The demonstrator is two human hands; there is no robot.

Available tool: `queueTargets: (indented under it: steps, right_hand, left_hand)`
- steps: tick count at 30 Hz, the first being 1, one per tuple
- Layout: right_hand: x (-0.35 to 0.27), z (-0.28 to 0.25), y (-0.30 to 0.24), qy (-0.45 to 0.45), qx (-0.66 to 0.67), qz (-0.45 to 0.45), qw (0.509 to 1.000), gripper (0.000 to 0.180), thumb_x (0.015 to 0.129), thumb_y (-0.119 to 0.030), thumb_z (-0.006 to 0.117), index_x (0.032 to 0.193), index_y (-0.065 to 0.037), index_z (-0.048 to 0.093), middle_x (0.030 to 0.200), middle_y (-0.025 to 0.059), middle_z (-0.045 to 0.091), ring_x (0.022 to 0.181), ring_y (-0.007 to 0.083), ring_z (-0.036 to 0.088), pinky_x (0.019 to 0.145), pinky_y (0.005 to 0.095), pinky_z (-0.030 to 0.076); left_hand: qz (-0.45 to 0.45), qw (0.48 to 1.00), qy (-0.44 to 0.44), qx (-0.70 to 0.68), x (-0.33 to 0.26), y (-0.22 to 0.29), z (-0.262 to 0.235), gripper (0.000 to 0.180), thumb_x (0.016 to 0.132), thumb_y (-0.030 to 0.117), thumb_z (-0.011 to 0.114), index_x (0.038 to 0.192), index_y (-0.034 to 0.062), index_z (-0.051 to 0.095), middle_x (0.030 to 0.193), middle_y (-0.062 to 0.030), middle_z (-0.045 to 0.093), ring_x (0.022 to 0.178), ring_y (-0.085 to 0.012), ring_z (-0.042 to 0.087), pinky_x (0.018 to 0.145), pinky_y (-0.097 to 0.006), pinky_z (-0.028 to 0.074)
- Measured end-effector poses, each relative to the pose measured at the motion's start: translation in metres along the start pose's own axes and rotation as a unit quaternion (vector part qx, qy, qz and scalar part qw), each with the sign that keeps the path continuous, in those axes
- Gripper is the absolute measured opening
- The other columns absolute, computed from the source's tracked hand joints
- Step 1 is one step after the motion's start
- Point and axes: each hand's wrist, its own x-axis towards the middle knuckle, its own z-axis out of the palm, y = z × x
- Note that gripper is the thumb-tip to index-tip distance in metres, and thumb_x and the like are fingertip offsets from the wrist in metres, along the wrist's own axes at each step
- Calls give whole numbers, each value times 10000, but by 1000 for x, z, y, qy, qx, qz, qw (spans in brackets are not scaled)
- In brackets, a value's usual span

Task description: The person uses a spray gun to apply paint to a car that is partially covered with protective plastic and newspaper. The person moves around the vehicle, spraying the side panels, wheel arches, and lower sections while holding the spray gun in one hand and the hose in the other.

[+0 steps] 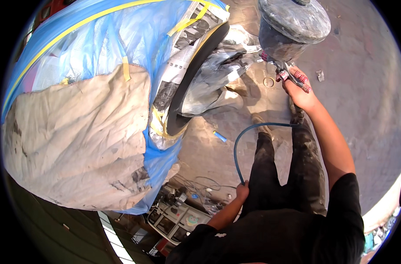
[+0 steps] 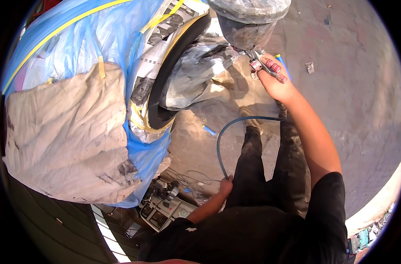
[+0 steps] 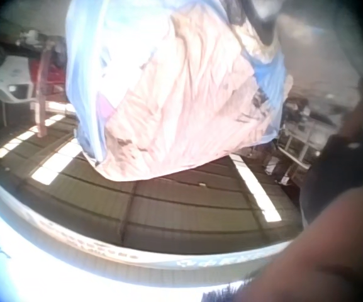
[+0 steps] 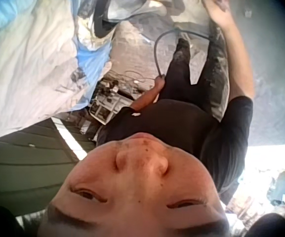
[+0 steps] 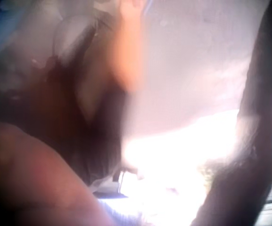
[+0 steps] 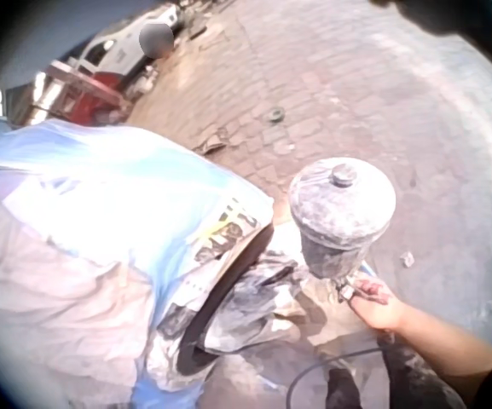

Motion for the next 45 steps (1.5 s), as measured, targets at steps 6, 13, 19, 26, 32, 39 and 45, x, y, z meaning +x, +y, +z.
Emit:
queueTargets:
  steps: [6,13,19,26,32,39,45]
  right_hand:
    - [8,28,-7,-8,-142,-85,986,127,834,15,486,924,-25,567,857,56,546,803,154,516,738,311,442]
    - [8,51,4,-42,-115,-115,986,120,797,38,494,890,-13,549,788,138,564,734,312,566,663,343,450]
    - [2,79,-1,4,-146,-100,984,106,789,26,489,865,-10,554,801,161,569,816,346,571,697,393,450]
    - [-17,86,18,-88,-242,-167,952,125,909,-107,551,986,-59,637,910,138,644,868,322,588,795,413,456]
    - [-39,128,36,28,-347,-81,934,169,892,-78,556,1042,-41,625,945,181,630,931,350,605,815,416,467]
    - [-104,180,74,-24,-370,-227,900,139,901,-110,519,987,-42,605,958,143,609,975,310,558,844,430,422]
    - [-116,207,63,59,-242,-164,955,133,871,-82,533,958,-35,623,874,102,600,850,242,551,744,380,425]
  left_hand:
    - [-15,999,-1,-34,1,-8,7,504,954,415,510,949,-62,673,930,-301,666,959,-463,622,827,-479,486]
    - [-22,999,-7,-49,1,-14,12,503,954,416,519,938,-61,676,905,-287,674,936,-452,634,809,-466,492]
    - [-24,998,10,-66,-1,-18,14,502,954,416,520,941,-61,678,906,-285,676,927,-450,636,800,-465,492]
    - [-43,995,1,-87,-1,-21,11,479,954,389,544,935,-69,686,897,-278,682,912,-423,649,792,-452,485]
    - [-48,987,-9,-151,17,-51,-3,476,969,397,528,850,-41,670,785,-208,672,797,-371,643,724,-428,469]
    - [-58,970,-4,-236,77,-131,-4,473,963,398,546,691,13,592,621,-99,578,601,-234,555,595,-387,415]
    - [-32,964,-51,-258,134,-185,-48,454,949,419,583,694,43,576,589,-45,561,571,-166,537,563,-343,414]
